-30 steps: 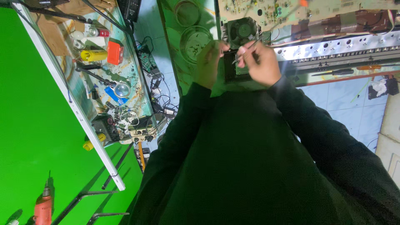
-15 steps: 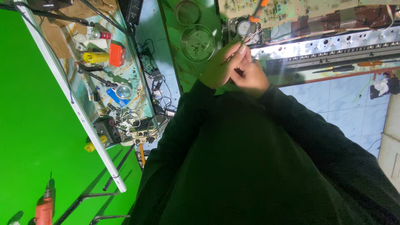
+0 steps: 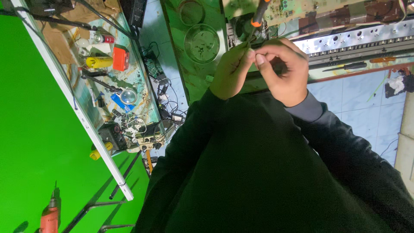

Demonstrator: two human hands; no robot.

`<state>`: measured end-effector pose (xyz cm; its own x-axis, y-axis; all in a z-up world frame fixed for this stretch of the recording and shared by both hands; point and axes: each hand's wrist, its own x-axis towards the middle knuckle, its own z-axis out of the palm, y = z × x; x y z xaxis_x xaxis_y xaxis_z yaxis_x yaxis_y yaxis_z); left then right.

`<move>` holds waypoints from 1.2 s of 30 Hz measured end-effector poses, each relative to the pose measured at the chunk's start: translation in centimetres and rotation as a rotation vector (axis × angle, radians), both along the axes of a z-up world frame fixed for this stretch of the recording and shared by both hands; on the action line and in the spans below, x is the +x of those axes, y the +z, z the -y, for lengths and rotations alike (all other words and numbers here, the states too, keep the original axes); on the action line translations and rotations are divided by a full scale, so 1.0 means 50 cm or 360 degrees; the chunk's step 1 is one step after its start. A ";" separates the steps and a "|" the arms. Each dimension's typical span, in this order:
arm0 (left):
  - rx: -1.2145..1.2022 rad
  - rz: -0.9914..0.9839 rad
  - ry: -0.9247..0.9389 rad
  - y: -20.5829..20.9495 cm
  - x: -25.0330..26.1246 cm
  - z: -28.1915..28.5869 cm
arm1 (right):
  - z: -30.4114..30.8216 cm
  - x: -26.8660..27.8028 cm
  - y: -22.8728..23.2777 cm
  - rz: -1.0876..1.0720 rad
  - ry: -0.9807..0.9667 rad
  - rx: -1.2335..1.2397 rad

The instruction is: The person uses a screwdriver to remove screws from a disassembled electronic device on a workbench. They place the screws into a small metal bowl and continue to manipulate the device's internal components.

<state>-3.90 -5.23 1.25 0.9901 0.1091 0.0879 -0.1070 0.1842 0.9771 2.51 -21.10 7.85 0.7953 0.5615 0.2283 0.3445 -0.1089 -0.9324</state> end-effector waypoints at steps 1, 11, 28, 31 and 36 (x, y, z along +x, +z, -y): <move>-0.0031 -0.0034 -0.0001 0.006 0.003 0.005 | 0.002 0.002 0.011 -0.0047 -0.0005 -0.0071; 0.0174 -0.0110 0.0113 -0.007 -0.010 0.004 | 0.007 0.018 0.024 -0.0315 0.0033 -0.0328; -0.1960 -0.0073 -0.0247 0.176 0.035 0.023 | 0.018 -0.029 0.060 0.0558 0.0035 -0.0373; -0.1870 -0.0040 -0.0242 0.181 0.029 0.025 | 0.021 -0.027 0.064 0.0491 0.0021 -0.0341; -0.1794 -0.0023 -0.0255 0.182 0.027 0.020 | 0.023 -0.027 0.063 0.0548 0.0080 -0.0335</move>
<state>-2.54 -6.22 10.35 0.9999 -0.0093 0.0087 0.0069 0.9689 0.2472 1.17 -22.24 10.98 0.6630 0.6605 0.3524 0.6425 -0.2604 -0.7207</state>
